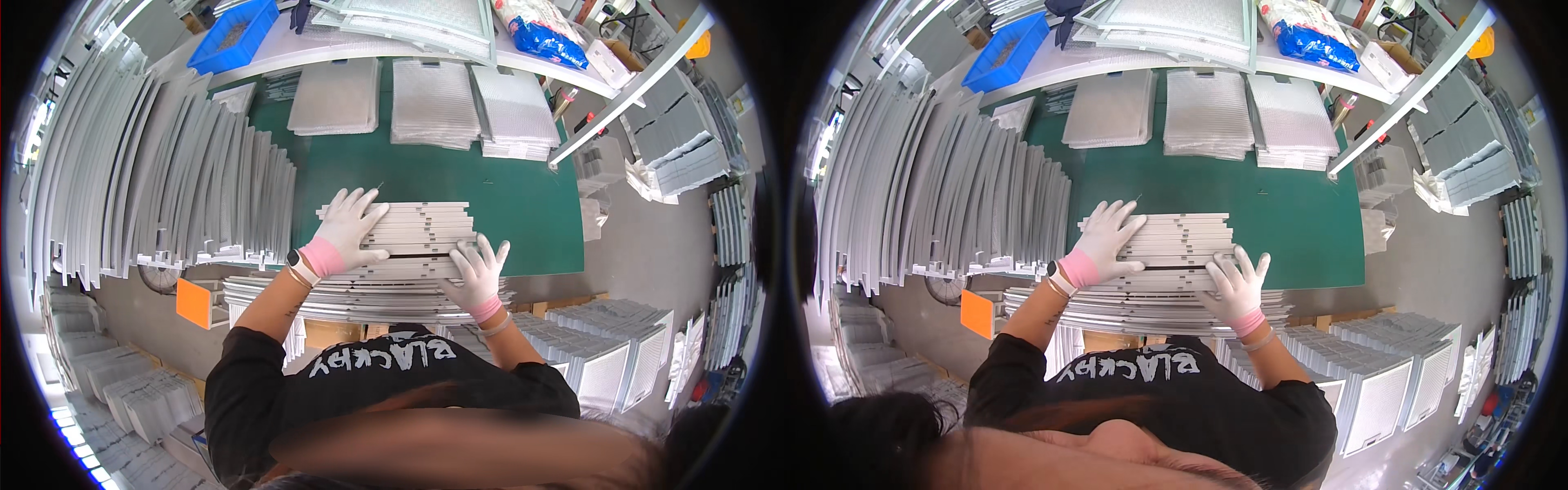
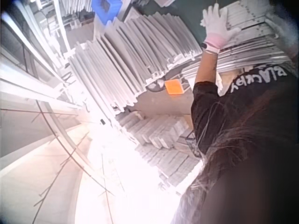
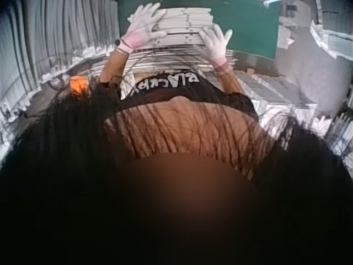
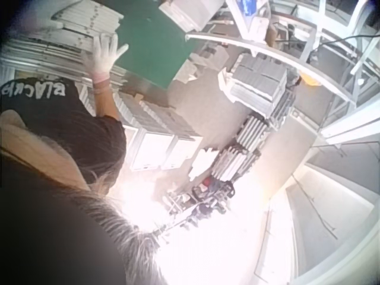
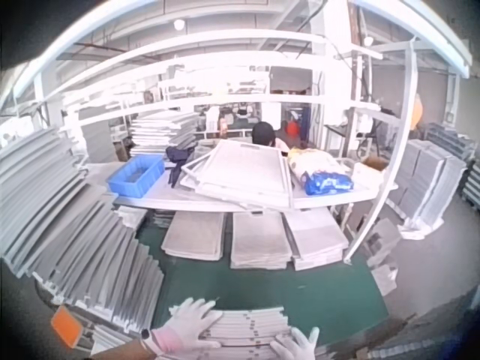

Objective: Sorting and stacking industrial mesh filters on a workbench and shelving unit.

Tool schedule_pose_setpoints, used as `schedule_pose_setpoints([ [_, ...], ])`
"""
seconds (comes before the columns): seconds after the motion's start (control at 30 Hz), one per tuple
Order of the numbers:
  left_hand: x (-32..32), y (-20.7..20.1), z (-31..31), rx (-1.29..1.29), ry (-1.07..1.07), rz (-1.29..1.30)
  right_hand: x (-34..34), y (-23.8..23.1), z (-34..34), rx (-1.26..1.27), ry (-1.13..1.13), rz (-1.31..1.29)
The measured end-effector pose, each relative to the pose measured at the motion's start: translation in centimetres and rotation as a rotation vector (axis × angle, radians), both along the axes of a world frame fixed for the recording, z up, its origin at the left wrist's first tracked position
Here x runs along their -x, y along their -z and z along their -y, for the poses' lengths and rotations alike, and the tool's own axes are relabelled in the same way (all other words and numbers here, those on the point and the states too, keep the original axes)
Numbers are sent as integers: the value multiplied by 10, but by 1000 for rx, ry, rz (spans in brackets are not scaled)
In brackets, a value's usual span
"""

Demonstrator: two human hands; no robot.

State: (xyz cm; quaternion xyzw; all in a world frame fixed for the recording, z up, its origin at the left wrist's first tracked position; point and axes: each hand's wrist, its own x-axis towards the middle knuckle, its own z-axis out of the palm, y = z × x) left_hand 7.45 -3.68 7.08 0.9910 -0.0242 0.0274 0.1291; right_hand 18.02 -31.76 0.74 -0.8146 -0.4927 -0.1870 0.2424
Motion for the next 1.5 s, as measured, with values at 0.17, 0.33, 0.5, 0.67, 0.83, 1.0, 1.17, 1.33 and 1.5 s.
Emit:
schedule_pose_setpoints([
  [0.17, 5, 9, -4, 41, 36, -10, 2, 17, 5, -42, -26, -44],
  [0.33, -1, 2, -11, 58, 67, -46, 7, 17, 5, -87, -66, -51],
  [0.5, -11, -7, -13, 24, 175, -43, 13, 19, 6, -120, -58, -37],
  [0.67, -17, -2, -15, 14, 286, -92, 17, 22, 11, -135, -37, -58],
  [0.83, -17, 7, -15, -110, 236, -5, 18, 22, 17, -41, -14, -71],
  [1.0, -5, -12, -12, -21, 262, -7, 7, 27, 2, -102, -106, -197],
  [1.17, 37, -23, -20, 94, 160, -91, 4, 43, 1, -427, 2, -572],
  [1.33, 106, 58, -18, 454, -67, 137, 0, 54, 1, -550, -130, -786],
  [1.5, 86, 93, 30, 992, -364, 384, -7, 55, 0, -553, -134, -939],
])
